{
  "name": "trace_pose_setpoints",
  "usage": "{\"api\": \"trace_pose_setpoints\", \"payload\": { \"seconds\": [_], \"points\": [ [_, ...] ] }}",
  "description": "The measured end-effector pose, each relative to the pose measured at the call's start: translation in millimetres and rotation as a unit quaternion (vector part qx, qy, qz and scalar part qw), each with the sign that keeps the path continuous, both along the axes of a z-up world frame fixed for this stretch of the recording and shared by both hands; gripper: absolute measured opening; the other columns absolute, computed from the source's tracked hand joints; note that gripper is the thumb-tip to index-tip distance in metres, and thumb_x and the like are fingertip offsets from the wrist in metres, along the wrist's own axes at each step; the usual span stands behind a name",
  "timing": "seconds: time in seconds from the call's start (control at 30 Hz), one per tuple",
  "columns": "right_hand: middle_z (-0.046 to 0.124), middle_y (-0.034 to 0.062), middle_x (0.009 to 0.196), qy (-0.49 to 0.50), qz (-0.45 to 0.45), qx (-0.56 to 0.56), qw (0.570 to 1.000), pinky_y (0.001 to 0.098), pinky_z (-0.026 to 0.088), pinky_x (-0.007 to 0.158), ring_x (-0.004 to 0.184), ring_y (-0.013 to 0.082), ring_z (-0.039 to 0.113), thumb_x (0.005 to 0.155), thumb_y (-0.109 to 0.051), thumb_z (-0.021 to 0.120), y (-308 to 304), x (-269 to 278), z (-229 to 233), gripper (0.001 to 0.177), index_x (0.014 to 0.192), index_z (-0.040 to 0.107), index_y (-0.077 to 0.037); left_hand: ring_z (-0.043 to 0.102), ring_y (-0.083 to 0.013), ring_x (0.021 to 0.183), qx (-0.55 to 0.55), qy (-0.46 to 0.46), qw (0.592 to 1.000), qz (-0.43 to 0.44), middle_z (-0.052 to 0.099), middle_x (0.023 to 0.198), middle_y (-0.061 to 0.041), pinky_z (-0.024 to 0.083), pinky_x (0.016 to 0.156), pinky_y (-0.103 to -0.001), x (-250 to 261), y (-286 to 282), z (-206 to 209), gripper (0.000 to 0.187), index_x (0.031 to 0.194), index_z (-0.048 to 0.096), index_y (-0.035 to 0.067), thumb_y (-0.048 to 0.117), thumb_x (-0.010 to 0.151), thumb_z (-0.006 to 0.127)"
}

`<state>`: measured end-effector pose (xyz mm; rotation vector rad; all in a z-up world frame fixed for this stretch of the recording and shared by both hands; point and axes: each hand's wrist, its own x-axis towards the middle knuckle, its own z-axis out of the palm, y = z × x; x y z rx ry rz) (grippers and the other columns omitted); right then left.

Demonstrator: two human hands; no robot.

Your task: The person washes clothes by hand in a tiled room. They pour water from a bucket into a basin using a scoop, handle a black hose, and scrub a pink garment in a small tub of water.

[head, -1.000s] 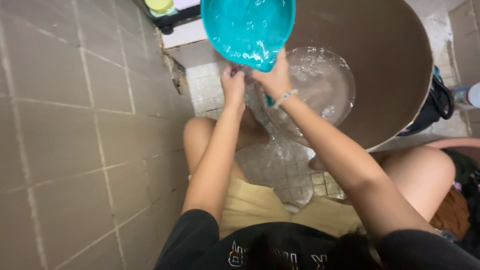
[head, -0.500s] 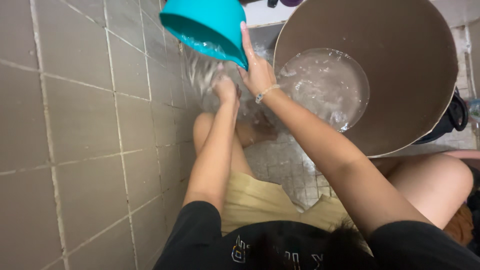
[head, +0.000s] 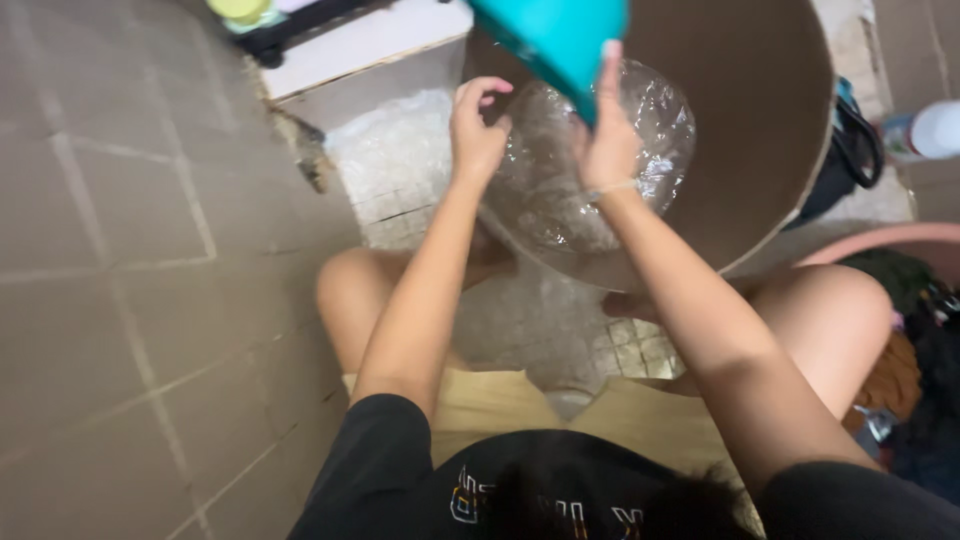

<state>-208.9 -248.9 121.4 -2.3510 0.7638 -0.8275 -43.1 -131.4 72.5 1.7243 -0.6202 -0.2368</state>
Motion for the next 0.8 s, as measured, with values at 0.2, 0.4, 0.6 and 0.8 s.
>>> {"api": "trace_pose_setpoints", "payload": {
  "seconds": [0.2, 0.4, 0.6, 0.8],
  "points": [
    [0.071, 0.0290, 0.117, 0.381, -0.143, 0.140, 0.903, 0.0533, 0.056, 0.089, 0.103, 0.0462, 0.070, 0.094, -0.002, 0.064, -108, -85, -77, 0.116, 0.165, -0.020, -0.036, 0.064, -0.0210, 0.105, 0.013, 0.024, 0.998, -0.063, 0.061, 0.123, -0.005, 0.056, 0.089, -0.033, -46, -74, -40, 0.044, 0.108, 0.070, 0.017, -0.008, 0.071, 0.074],
    [0.059, 0.0293, 0.134, 0.451, -0.182, 0.314, 0.815, 0.0498, 0.048, 0.104, 0.121, 0.0424, 0.062, 0.085, -0.008, 0.074, -161, -96, -169, 0.129, 0.154, -0.031, -0.037, 0.065, -0.0214, 0.104, 0.109, 0.082, 0.989, -0.057, 0.062, 0.121, -0.005, 0.056, 0.088, -0.032, -67, -114, -100, 0.046, 0.111, 0.070, 0.019, -0.003, 0.071, 0.077],
    [0.045, 0.0316, 0.142, 0.438, -0.178, 0.323, 0.820, 0.0495, 0.044, 0.102, 0.123, 0.0438, 0.056, 0.080, -0.016, 0.085, -174, -75, -226, 0.135, 0.147, -0.030, -0.039, 0.064, -0.0243, 0.105, 0.121, 0.055, 0.990, -0.051, 0.060, 0.120, -0.009, 0.055, 0.094, -0.034, -53, -113, -136, 0.047, 0.111, 0.070, 0.015, -0.002, 0.068, 0.080],
    [0.067, 0.0290, 0.120, 0.449, -0.166, 0.306, 0.823, 0.0505, 0.053, 0.095, 0.106, 0.0427, 0.069, 0.094, -0.012, 0.068, -154, -39, -253, 0.118, 0.157, -0.031, -0.030, 0.064, -0.0237, 0.105, 0.168, 0.115, 0.979, -0.022, 0.060, 0.121, -0.008, 0.054, 0.093, -0.035, -49, -103, -135, 0.046, 0.112, 0.070, 0.017, -0.001, 0.071, 0.081]
  ]
}}
